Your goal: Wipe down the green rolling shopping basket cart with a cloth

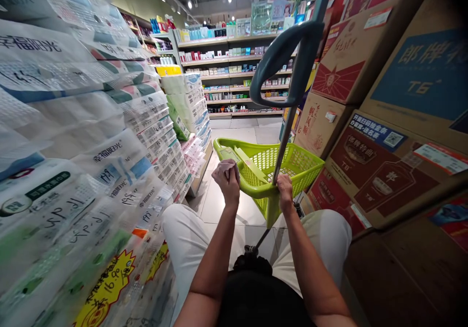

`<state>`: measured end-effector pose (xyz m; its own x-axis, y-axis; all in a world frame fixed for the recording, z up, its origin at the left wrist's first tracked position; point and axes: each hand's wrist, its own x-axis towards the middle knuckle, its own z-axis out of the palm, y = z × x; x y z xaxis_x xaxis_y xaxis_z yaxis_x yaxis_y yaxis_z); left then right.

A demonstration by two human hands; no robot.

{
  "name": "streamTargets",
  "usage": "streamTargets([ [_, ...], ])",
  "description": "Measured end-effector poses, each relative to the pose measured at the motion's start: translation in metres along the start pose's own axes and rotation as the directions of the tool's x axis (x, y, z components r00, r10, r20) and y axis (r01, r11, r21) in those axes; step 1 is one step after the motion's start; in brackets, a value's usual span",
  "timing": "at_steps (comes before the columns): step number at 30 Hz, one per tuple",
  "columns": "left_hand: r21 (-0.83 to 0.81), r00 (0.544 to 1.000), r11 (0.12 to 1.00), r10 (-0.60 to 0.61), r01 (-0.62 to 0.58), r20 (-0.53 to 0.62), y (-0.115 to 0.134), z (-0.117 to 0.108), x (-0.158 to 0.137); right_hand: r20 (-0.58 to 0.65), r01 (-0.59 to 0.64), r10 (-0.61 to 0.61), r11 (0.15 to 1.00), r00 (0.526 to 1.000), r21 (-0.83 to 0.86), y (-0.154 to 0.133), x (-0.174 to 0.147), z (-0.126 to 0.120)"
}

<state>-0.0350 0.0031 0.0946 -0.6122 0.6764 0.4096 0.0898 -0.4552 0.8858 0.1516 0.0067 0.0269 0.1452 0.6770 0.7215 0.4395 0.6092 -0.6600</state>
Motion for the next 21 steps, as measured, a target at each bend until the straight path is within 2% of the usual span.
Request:
streamTargets([
  [2, 0.201, 0.984, 0.969, 0.122, -0.146, 0.130, 0.010, -0.008, 0.001, -0.014, 0.004, -0.003, 1.000, 1.000, 0.008, 0.002, 0.002, 0.001],
  [4, 0.316, 0.933, 0.898, 0.218, -0.307, 0.286, 0.023, -0.017, -0.015, -0.047, -0.001, 0.002, 1.000, 0.999, 0.010, 0.006, 0.003, 0.001],
  [7, 0.367, 0.830, 0.787, 0.307, -0.497, 0.465, 0.039, -0.025, -0.043, -0.089, -0.019, 0.019, 1.000, 0.996, -0.002, 0.011, 0.003, -0.001],
  [9, 0.380, 0.791, 0.743, 0.320, -0.551, 0.521, 0.041, -0.025, -0.045, -0.126, -0.015, 0.010, 0.999, 0.992, -0.035, 0.008, -0.001, -0.002],
  [11, 0.407, 0.804, 0.734, 0.317, -0.544, 0.502, 0.037, -0.019, -0.034, -0.246, -0.002, -0.027, 0.993, 0.969, -0.116, -0.001, -0.010, -0.002],
  [13, 0.426, 0.836, 0.747, 0.317, -0.511, 0.448, 0.029, -0.012, -0.019, -0.429, -0.009, -0.101, 0.969, 0.898, -0.247, -0.015, -0.020, -0.001],
  [14, 0.425, 0.846, 0.754, 0.324, -0.501, 0.424, 0.025, -0.009, -0.014, -0.473, 0.020, -0.170, 0.952, 0.865, -0.306, -0.022, -0.025, 0.001],
  [15, 0.416, 0.849, 0.760, 0.332, -0.499, 0.410, 0.021, -0.007, -0.012, -0.455, 0.088, -0.250, 0.933, 0.854, -0.349, -0.030, -0.028, 0.002],
  [16, 0.398, 0.849, 0.770, 0.342, -0.499, 0.403, 0.018, -0.005, -0.013, -0.372, 0.177, -0.318, 0.914, 0.872, -0.366, -0.039, -0.029, 0.004],
  [18, 0.326, 0.852, 0.811, 0.354, -0.485, 0.386, 0.013, -0.006, -0.021, -0.167, 0.294, -0.366, 0.892, 0.915, -0.343, -0.053, -0.026, 0.009],
  [19, 0.276, 0.856, 0.839, 0.354, -0.468, 0.377, 0.012, -0.008, -0.028, -0.104, 0.319, -0.366, 0.894, 0.925, -0.314, -0.060, -0.023, 0.012],
  [21, 0.177, 0.870, 0.890, 0.340, -0.421, 0.358, 0.008, -0.012, -0.042, -0.159, 0.258, -0.305, 0.930, 0.939, -0.261, -0.069, -0.016, 0.016],
])
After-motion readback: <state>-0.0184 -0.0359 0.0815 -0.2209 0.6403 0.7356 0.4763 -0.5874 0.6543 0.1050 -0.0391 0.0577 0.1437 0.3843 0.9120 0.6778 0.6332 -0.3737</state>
